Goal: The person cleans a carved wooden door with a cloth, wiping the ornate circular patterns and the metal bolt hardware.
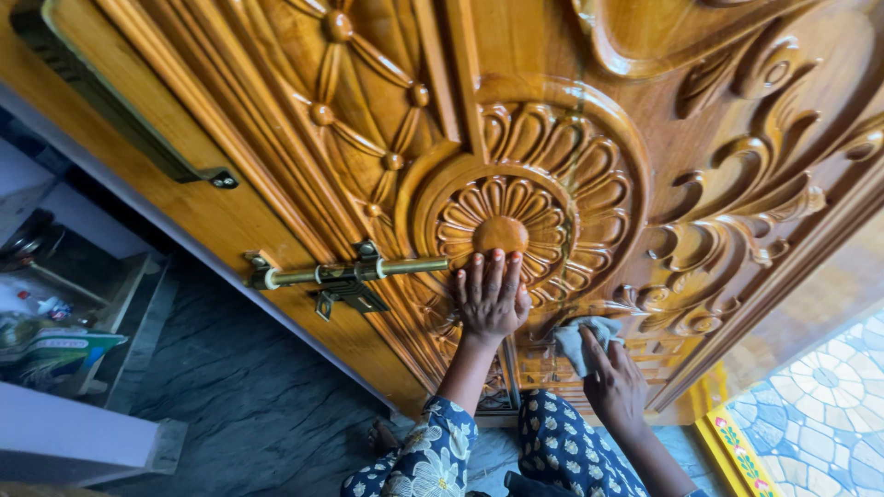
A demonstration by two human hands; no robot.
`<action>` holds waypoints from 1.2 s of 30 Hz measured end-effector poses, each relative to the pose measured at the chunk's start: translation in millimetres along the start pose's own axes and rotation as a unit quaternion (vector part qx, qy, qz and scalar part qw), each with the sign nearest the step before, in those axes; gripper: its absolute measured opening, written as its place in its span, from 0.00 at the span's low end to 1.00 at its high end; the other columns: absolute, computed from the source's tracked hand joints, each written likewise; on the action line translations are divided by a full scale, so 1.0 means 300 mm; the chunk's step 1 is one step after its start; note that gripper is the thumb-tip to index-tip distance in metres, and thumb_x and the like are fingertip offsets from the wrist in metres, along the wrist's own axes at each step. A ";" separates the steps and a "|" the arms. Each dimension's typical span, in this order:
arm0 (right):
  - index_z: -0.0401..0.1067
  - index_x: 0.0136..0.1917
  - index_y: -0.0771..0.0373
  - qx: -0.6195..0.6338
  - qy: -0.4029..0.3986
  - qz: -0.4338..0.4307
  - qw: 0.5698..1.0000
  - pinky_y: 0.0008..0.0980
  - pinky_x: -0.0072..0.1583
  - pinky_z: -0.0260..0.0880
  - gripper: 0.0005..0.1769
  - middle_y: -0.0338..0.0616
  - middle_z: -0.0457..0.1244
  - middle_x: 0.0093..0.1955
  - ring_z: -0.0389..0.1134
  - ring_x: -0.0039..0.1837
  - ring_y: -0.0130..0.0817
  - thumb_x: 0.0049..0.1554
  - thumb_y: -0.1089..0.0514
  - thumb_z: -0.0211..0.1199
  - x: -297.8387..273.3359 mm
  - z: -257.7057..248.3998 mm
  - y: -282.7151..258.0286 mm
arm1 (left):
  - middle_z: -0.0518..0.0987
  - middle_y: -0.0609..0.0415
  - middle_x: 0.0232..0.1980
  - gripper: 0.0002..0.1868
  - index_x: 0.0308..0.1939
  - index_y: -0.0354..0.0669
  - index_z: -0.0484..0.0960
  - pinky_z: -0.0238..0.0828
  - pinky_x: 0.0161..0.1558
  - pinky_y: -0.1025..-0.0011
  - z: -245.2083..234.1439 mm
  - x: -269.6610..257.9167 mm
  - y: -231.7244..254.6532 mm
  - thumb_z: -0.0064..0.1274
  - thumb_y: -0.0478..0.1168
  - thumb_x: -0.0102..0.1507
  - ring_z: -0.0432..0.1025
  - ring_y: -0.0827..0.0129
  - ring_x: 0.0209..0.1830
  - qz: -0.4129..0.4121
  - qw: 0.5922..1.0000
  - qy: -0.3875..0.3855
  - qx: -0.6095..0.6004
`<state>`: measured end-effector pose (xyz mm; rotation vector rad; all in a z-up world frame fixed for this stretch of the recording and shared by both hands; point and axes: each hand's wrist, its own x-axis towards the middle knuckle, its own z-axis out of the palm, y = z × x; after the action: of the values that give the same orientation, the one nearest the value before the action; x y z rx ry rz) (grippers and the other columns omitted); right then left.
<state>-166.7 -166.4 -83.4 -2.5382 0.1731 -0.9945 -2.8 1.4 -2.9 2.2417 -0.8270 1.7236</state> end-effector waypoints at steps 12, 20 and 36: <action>0.58 0.75 0.61 0.075 0.058 0.016 0.995 0.43 0.45 0.67 0.42 0.61 0.63 0.55 0.67 0.46 0.51 0.48 0.64 0.66 0.015 0.035 -0.033 | 0.58 0.53 0.82 0.27 0.77 0.54 0.69 0.34 0.81 0.49 -0.002 -0.007 -0.009 0.32 0.51 0.75 0.51 0.53 0.83 0.009 1.000 0.008 -0.007; 0.58 0.74 0.61 0.045 0.076 -0.012 0.996 0.48 0.48 0.67 0.46 0.57 0.60 0.49 0.65 0.49 0.57 0.43 0.64 0.68 0.111 0.059 -0.084 | 0.60 0.53 0.81 0.27 0.77 0.56 0.69 0.34 0.81 0.49 0.002 0.002 -0.008 0.32 0.52 0.74 0.52 0.55 0.83 0.008 1.000 0.018 -0.009; 0.61 0.73 0.53 0.020 -0.069 -0.060 0.996 0.45 0.50 0.67 0.47 0.53 0.62 0.50 0.66 0.49 0.50 0.39 0.61 0.66 -0.041 0.174 -0.110 | 0.60 0.53 0.81 0.27 0.77 0.55 0.69 0.33 0.81 0.50 -0.012 -0.002 -0.014 0.33 0.51 0.74 0.51 0.56 0.83 0.015 1.000 0.013 -0.017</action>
<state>-141.6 -116.3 -111.9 -2.5945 -0.0386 -0.8512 -3.6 6.8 -1.6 2.1912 -0.8833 1.7345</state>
